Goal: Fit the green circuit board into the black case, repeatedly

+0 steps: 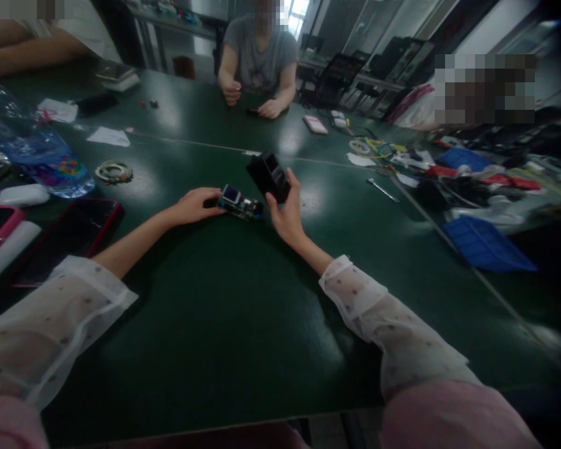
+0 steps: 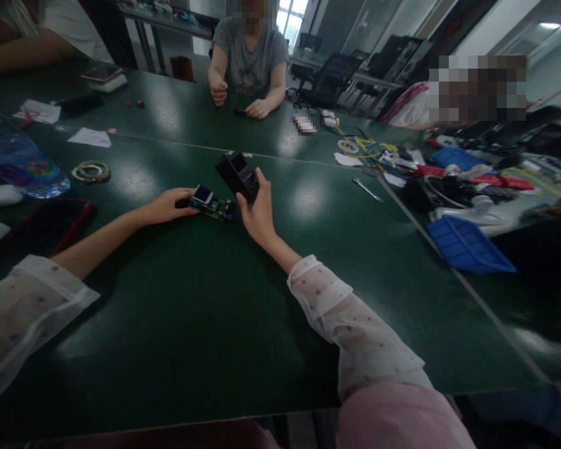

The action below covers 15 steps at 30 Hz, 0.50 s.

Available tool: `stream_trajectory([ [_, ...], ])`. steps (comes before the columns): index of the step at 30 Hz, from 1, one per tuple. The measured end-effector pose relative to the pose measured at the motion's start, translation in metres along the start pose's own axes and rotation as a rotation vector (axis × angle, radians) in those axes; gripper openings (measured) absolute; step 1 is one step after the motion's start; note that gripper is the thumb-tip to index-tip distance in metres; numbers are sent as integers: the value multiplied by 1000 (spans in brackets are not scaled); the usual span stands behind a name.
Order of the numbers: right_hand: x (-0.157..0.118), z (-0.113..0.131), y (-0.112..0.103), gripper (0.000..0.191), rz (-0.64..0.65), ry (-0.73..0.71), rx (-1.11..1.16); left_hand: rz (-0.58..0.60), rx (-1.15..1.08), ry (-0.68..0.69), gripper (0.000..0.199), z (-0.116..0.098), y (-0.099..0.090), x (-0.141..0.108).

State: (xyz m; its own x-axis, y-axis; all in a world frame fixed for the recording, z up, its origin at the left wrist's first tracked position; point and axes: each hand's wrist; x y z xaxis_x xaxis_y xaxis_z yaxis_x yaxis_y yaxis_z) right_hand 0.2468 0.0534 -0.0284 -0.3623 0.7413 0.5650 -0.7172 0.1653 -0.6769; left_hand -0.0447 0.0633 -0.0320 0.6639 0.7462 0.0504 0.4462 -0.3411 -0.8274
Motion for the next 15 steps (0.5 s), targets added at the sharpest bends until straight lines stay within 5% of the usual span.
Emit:
stream_trajectory([
  [15, 0, -11, 6, 57, 70, 292, -124, 12, -20, -39, 44, -5, -1, -2],
])
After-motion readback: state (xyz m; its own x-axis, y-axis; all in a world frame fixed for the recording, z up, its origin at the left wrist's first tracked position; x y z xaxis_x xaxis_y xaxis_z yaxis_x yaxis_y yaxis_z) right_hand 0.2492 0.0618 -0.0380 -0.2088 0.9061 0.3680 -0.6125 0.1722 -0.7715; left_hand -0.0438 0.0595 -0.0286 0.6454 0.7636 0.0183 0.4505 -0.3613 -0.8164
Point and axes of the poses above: each hand's wrist, its own x-axis towards the middle knuckle, its own y-axis out of the palm, z = x × y, and after that the axes turned 12 degrees about z, right-handed
